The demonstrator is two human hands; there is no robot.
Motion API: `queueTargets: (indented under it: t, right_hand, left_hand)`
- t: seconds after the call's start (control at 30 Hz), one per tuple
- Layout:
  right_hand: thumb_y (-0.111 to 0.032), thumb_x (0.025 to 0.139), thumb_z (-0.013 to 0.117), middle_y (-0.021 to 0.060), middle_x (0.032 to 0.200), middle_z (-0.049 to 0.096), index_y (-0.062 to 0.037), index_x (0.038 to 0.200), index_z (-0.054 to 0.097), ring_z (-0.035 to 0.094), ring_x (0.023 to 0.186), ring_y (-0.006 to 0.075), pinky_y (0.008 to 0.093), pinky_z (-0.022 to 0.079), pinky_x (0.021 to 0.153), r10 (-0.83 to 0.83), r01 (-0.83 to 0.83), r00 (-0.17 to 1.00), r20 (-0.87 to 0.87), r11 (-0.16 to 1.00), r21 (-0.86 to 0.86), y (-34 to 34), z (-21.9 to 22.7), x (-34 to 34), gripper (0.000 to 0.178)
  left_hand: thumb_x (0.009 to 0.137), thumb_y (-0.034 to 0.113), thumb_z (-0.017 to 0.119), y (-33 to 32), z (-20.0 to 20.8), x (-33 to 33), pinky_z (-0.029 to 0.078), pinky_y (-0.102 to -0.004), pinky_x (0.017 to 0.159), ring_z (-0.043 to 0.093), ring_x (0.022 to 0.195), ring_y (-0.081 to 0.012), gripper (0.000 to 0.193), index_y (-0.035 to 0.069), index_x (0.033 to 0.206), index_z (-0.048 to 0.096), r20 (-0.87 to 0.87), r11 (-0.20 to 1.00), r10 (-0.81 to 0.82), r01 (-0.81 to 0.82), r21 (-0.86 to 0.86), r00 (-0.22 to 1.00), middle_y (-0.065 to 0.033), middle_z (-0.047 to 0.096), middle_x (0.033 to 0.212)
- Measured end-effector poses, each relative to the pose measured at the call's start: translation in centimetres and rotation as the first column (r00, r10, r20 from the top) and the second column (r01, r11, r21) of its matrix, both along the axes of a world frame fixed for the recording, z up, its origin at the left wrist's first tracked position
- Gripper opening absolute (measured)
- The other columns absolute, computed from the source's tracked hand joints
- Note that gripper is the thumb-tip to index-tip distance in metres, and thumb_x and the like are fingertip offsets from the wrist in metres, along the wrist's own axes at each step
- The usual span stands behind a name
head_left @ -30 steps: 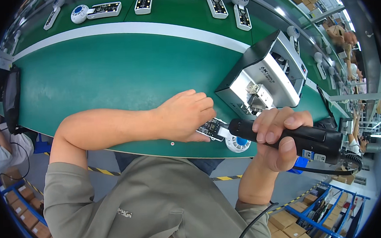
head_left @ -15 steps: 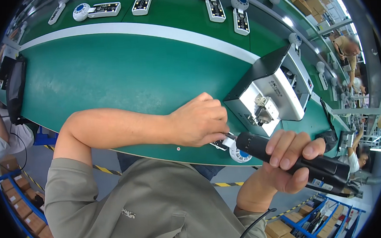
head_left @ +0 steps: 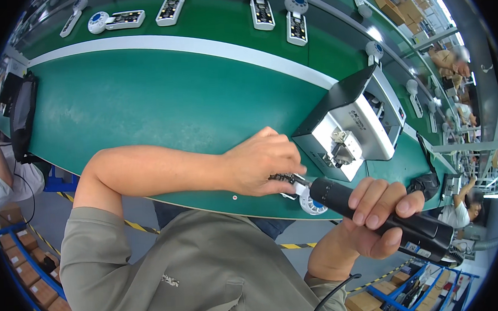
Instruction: Assemble electronic components onto circuit boards using an electric screwdriver on an assembly line.
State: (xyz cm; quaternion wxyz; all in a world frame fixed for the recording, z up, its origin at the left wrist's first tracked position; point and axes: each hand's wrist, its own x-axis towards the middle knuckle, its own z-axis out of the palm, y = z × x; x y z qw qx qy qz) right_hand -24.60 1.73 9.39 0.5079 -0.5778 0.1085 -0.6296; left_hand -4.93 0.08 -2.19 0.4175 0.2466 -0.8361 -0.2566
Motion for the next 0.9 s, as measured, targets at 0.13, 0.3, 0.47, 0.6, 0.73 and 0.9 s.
queueTargets:
  t: [0.13,0.3,0.47,0.6,0.73,0.9]
  right_hand:
    - [-0.019,0.082,0.069,0.0052,0.07,0.059,-0.009,0.104,0.049,0.057,0.057,0.0167,0.0288,0.048,0.061,-0.073,0.073,0.997,-0.034,0.997,0.013,-0.7,-0.4,-0.3,0.031]
    - [-0.018,0.08,0.069,0.0062,0.068,0.058,-0.0076,0.104,0.05,0.057,0.057,0.0172,0.0291,0.048,0.061,-0.041,0.044,0.994,-0.098,0.999,0.02,-1.3,-1.6,-0.6,0.033]
    - [-0.023,0.087,0.057,0.0032,0.072,0.056,-0.0078,0.111,0.05,0.053,0.059,0.0132,0.0287,0.046,0.063,0.018,-0.031,0.984,-0.177,0.997,-0.068,-1.7,-2.1,-0.4,0.029]
    - [-0.022,0.087,0.058,0.0033,0.071,0.056,-0.0082,0.107,0.05,0.053,0.058,0.0133,0.0288,0.046,0.062,0.014,-0.022,0.985,-0.171,0.999,-0.04,-1.7,-2.3,-0.1,0.026]
    - [-0.02,0.085,0.06,0.0034,0.07,0.056,-0.0084,0.104,0.05,0.054,0.057,0.0135,0.0288,0.047,0.061,0.033,-0.036,0.983,-0.179,0.999,-0.01,-1.7,-2.3,0.5,0.024]
    - [-0.016,0.083,0.064,0.0035,0.068,0.055,-0.0085,0.1,0.05,0.053,0.056,0.0137,0.029,0.047,0.06,0.074,-0.07,0.973,-0.219,0.997,0.026,-2.2,-2.2,1.0,0.023]
  left_hand:
    - [0.073,0.031,0.076,0.2,0.9,0.5,0.035,-0.0319,0.081,0.049,0.083,-0.0186,0.034,0.008,0.096,0.064,0.167,0.986,0.127,-0.106,-0.127,0.978,-0.0024,0.055,0.097]
    - [0.069,0.038,0.076,0.5,0.5,0.7,0.036,-0.0327,0.079,0.047,0.085,-0.0209,0.047,0.006,0.101,0.062,0.408,0.999,0.045,-0.041,-0.018,0.912,-0.0051,0.051,0.097]
    - [0.07,0.036,0.075,0.5,0.4,0.7,0.036,-0.0332,0.077,0.046,0.081,-0.0209,0.044,0.007,0.099,0.063,0.387,0.998,0.055,-0.05,-0.025,0.921,-0.0046,0.049,0.091]
    - [0.072,0.038,0.074,0.5,0.4,0.7,0.036,-0.0331,0.079,0.046,0.083,-0.0209,0.037,0.008,0.09,0.063,0.39,0.998,0.066,-0.054,-0.043,0.919,-0.0053,0.049,0.088]
    - [0.073,0.038,0.073,0.5,0.1,0.7,0.036,-0.0331,0.079,0.047,0.084,-0.0208,0.035,0.008,0.089,0.062,0.382,0.997,0.071,-0.054,-0.056,0.922,-0.0052,0.048,0.087]
    - [0.072,0.036,0.074,0.3,-0.2,0.5,0.036,-0.033,0.077,0.046,0.082,-0.0211,0.039,0.007,0.095,0.062,0.358,0.998,0.053,-0.041,-0.04,0.932,-0.005,0.048,0.09]
